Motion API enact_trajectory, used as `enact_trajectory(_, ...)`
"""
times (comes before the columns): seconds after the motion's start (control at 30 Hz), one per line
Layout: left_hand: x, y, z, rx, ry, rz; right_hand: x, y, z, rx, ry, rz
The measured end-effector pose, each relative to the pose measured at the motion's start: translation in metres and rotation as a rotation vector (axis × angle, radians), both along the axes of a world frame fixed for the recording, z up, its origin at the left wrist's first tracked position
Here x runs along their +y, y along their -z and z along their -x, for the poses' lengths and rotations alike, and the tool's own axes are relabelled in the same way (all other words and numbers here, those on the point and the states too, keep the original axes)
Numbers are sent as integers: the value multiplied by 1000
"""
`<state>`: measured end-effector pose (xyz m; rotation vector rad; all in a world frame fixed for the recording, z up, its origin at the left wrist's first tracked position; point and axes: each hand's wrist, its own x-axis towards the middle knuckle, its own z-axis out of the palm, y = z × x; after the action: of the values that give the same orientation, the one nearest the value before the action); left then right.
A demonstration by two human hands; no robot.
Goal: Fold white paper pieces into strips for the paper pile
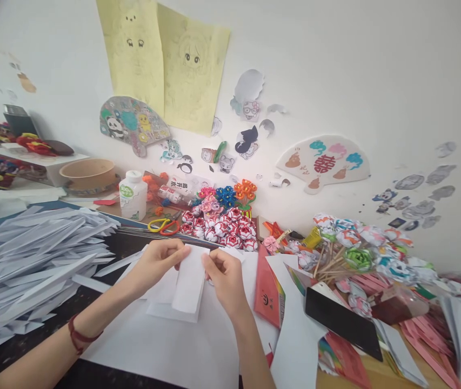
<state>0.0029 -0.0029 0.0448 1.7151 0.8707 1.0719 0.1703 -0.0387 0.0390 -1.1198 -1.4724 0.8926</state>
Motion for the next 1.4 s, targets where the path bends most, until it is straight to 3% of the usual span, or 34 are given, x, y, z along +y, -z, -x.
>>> enact_trajectory(0.17, -1, 3, 0, 73, -161, -114, -1, 0, -1, -7, -8, 21)
enact_trajectory(0.33, 1, 2, 1, 56, 3, -31, 0, -1, -5, -8, 13, 4)
enact_trajectory(0.5, -1, 1, 0, 105, -92, -111, 0, -3, -6, 1, 19, 9)
enact_trajectory(0.67, 1, 5, 0, 91, 59, -33, -1, -4, -5, 7, 53, 7)
enact_trajectory(0.8, 0, 8, -1, 115, -41, -92, -1, -3, -5, 14, 62, -23)
enact_trajectory(0.93, -2, 8, -3, 137, 40, -62, 0, -1, -7, 20, 121, -58)
enact_trajectory(1.1, -4, 9, -4, 177, -60, -136, 1, -1, -10, 0, 158, -83)
enact_trajectory(1.23, -4, 9, -4, 170, 18, -96, 1, -1, -10, 4, 218, -114)
enact_trajectory(1.4, -8, 7, -6, 150, -33, 5, 2, 0, -11, 23, 260, -129)
